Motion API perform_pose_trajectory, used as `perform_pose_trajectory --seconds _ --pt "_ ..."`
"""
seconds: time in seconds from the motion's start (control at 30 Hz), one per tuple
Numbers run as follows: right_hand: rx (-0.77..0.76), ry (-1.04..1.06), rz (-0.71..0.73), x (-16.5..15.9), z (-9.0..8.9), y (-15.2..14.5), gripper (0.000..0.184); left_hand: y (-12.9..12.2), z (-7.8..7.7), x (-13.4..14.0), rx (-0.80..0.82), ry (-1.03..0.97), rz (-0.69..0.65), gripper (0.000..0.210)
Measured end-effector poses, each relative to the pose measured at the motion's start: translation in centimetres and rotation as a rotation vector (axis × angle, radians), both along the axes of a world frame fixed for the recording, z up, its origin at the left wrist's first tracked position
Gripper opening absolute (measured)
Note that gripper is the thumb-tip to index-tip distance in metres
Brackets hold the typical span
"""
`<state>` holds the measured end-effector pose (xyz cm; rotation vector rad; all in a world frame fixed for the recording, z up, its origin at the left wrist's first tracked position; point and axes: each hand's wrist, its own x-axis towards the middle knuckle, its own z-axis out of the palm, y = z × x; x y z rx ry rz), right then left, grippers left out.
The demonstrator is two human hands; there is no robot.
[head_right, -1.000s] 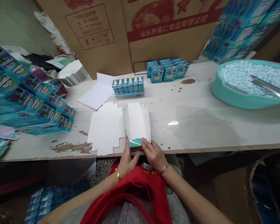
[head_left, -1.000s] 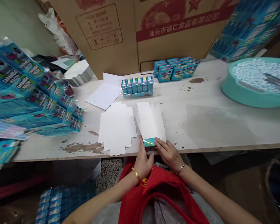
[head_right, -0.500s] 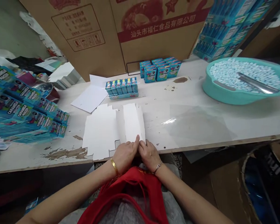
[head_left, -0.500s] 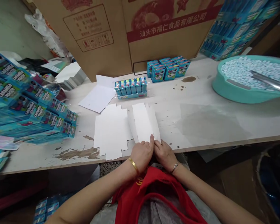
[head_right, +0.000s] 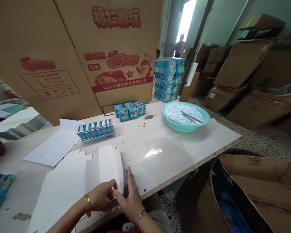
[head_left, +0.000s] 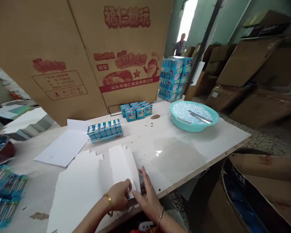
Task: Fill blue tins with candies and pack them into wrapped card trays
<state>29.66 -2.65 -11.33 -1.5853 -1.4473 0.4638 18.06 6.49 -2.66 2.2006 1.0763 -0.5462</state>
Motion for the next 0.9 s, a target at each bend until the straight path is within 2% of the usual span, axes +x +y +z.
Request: perform_pose_trajectory --seconds 0.1,0.2,0.23,0.3,0.37,0.4,0.5,0.6,0.7,0.8,0.9 --pt "-0.163 -0.093 0.112 2.5 1.4 1.8 0.061 -2.1 0.3 1.4 0.025 -0.049 -0.075 0.017" --pt "-0.318 -0.404 0.229 5.4 2.7 2.3 0.063 -3.2 1.8 2.3 -0.033 -0.228 -0.169 0.022" --pt "-0.348 -0.524 0.253 6.3 3.1 2.2 0.065 -2.9 2.3 2.4 0.005 -0.303 -0.184 0.024" --pt "-0.354 -0.722 0.285 7.6 3.7 1.7 0.067 -1.0 3.2 2.0 0.194 -0.435 -0.180 0.030" --pt "-0.340 -0.843 0.310 8.1 3.9 1.3 0.066 1.7 3.0 1.0 0.402 -0.454 -0.197 0.039" --pt "-0.330 -0.870 0.323 8.2 3.9 1.1 0.062 3.1 2.5 0.4 0.445 -0.402 -0.225 0.041" --pt "-0.287 -0.839 0.347 8.0 3.6 0.6 0.053 6.0 0.4 -1.5 0.385 -0.252 -0.362 0.039" --pt "-0.267 -0.721 0.336 7.7 3.0 0.5 0.054 7.0 -0.9 -2.1 0.330 -0.288 -0.439 0.039" --pt "-0.324 -0.606 0.276 7.4 2.7 0.7 0.045 7.5 -0.8 -1.7 0.282 -0.350 -0.447 0.037" --pt "-0.405 -0.540 0.225 6.9 2.8 1.0 0.044 8.0 -0.1 -1.0 0.220 -0.309 -0.463 0.036" --pt "-0.462 -0.518 0.143 6.2 3.4 1.5 0.042 8.1 -0.1 -0.3 0.306 -0.178 -0.509 0.029"
